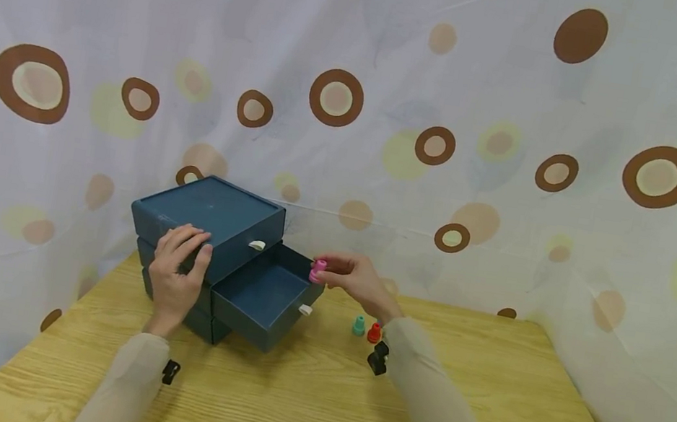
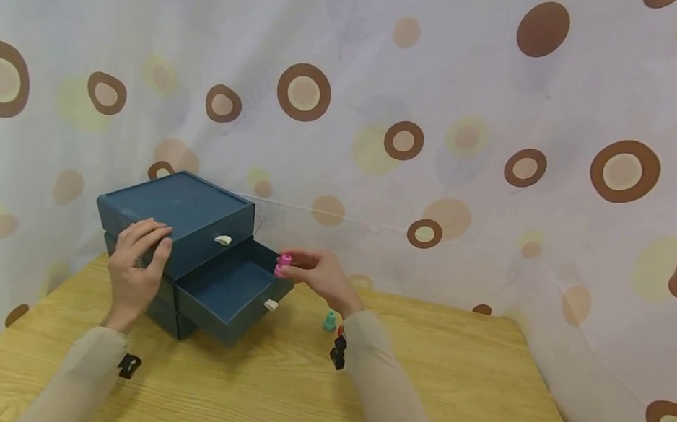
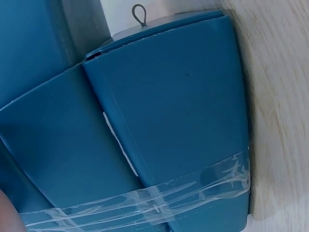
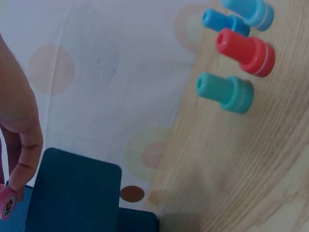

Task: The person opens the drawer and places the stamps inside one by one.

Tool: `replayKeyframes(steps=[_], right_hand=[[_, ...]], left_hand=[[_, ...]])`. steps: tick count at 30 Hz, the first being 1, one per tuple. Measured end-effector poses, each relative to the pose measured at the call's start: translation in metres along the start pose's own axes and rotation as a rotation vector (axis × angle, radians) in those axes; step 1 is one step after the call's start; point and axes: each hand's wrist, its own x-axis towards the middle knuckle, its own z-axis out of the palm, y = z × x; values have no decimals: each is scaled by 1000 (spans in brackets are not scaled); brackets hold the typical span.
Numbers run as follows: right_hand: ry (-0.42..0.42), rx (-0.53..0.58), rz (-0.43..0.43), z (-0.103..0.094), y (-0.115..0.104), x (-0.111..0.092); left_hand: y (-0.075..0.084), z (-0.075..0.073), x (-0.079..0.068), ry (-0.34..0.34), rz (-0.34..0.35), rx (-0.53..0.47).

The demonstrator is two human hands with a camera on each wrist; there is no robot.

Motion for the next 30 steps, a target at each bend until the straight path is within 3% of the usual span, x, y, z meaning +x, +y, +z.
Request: replayKeyframes(steps=[9,17,24,30], right_hand=[[-1,-21,25,16,-15,17],[-6,-110,34,27,-22,33],[-24,-162,28,30,-17,44],[-36,-335,5,35,-17,52]], left_hand=[[34,-8,14,-34,-93,-56],[33,-13,16,-99,-189,-58],[33,-13,17,-98,-189,-50],[32,-15,15,-89,-191,-44]])
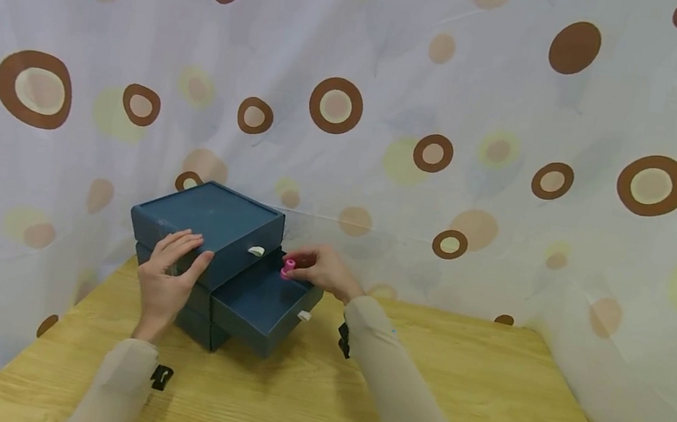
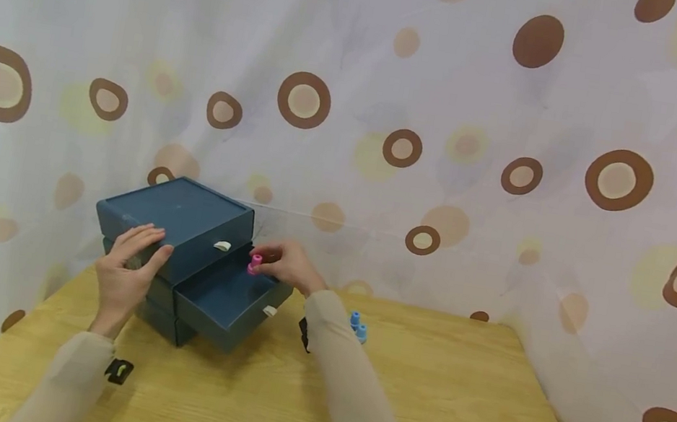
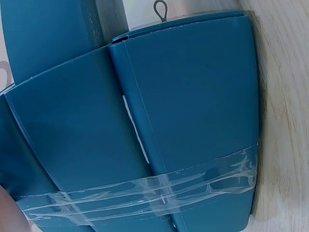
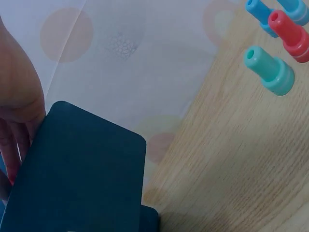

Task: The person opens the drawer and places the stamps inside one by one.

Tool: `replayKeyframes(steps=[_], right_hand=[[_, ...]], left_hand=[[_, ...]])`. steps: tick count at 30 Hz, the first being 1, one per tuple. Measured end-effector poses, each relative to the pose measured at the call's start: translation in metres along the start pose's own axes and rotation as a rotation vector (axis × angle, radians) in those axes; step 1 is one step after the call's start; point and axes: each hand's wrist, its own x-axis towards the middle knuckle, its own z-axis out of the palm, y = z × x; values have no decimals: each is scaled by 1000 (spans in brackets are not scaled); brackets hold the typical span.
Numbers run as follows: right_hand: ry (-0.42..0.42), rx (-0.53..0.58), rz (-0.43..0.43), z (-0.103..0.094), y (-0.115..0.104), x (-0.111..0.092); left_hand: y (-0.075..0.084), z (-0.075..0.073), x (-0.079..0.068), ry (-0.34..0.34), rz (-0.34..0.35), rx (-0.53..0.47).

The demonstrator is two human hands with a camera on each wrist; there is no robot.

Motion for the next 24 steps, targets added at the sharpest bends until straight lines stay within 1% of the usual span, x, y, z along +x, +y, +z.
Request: replayKeyframes(steps=[1,4,7,10,17,24], right_hand=[[-2,-32,-12,1,-1,1],[-16,-78,-31,4,-4,5],[-39,-110,-40,6,-8,11],[-54,-132,-30,8,-11,15],[-66,-124,-4,15,-8,15],[-67,-143,25,19,-6,14]], left_hand=[[0,0,0,-3,-1,2],[1,-2,1,-11,-9,-9],[1,-2,4,-5,8,-14],[2,-2,6,7,20,-24],[2,0,1,5,34,-20],[2,0,-1,6,46,-25]])
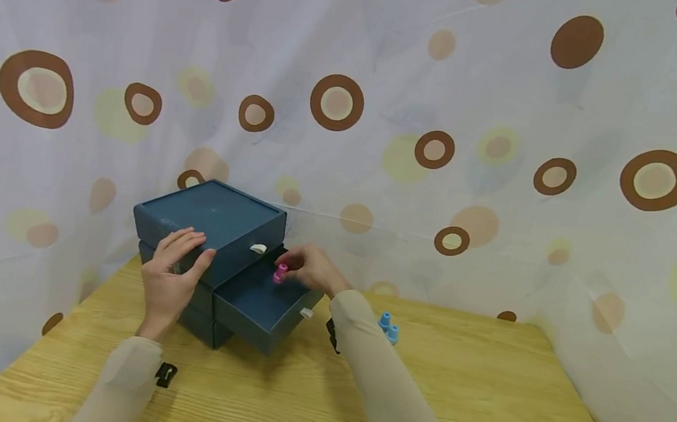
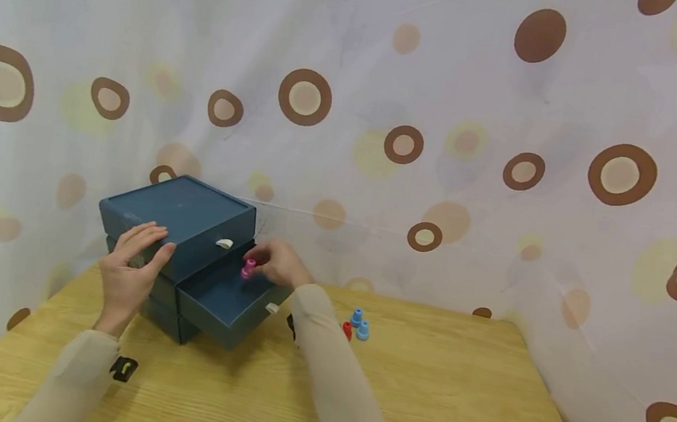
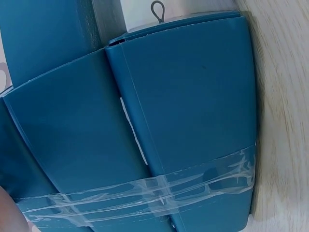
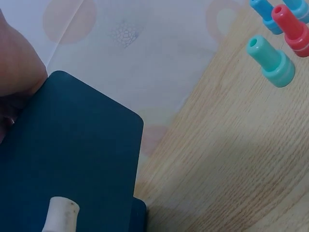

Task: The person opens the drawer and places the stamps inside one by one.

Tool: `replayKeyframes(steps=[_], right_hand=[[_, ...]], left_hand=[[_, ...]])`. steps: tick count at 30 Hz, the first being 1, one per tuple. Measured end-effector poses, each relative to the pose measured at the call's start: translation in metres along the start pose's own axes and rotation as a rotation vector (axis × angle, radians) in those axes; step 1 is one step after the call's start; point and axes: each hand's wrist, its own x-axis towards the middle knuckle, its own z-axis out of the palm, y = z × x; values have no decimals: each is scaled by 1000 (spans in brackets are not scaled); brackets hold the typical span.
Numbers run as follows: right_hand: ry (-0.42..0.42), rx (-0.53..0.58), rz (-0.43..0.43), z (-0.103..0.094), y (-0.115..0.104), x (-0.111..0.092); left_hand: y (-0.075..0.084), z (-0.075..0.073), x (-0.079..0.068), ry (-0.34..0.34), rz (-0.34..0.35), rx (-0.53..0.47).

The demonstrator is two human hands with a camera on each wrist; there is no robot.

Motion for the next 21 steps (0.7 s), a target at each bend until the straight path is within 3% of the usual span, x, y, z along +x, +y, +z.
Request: replayKeyframes(steps=[12,21], right_hand=[[-35,-164,23,6,1,3],[-30,-133,26,5,2,3]], left_hand=[[2,0,0,-2,-2,16],[0,1,0,-3,-6,30]])
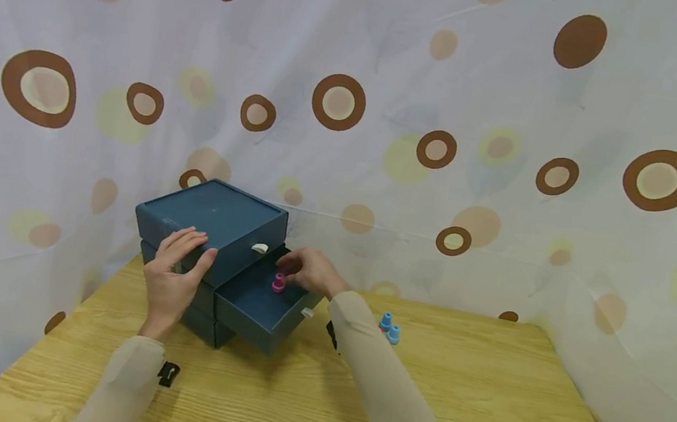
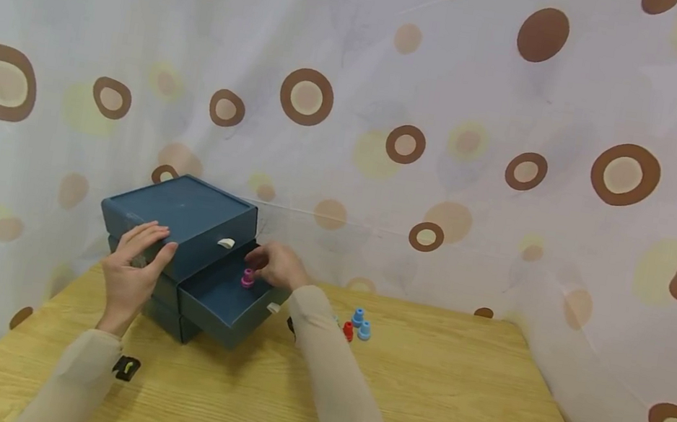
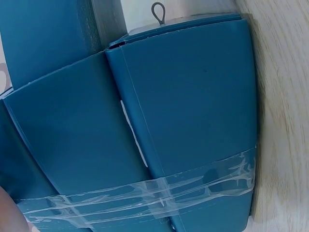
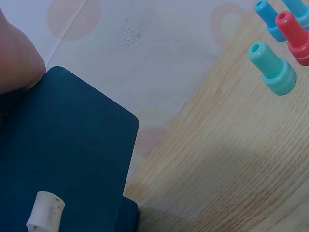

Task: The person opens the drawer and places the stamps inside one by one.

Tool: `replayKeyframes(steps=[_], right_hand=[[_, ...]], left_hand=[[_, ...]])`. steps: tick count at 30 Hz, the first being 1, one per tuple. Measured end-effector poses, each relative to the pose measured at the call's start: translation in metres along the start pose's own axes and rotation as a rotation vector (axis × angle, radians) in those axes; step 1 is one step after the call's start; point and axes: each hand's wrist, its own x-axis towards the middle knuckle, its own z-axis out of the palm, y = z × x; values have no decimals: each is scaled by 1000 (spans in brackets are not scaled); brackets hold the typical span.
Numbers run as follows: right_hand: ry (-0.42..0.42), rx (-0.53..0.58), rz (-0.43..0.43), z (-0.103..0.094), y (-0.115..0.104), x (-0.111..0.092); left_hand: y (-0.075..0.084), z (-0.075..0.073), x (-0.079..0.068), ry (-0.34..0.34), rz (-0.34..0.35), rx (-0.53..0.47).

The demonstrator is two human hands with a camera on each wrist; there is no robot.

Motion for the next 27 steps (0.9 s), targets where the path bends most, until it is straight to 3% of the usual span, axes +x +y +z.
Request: replayKeyframes(steps=[5,14,21,27], right_hand=[[16,49,2,-3,1,-1],[69,124,-100,-8,6,-6],[112,217,-91,-17,9,-17],[120,230,-94,-23,9,-32]], left_hand=[[1,1,1,-5,-6,-6],[2,2,0,24,22,-15],[1,2,1,23,12,-5],[1,3,1,29,11,-6]])
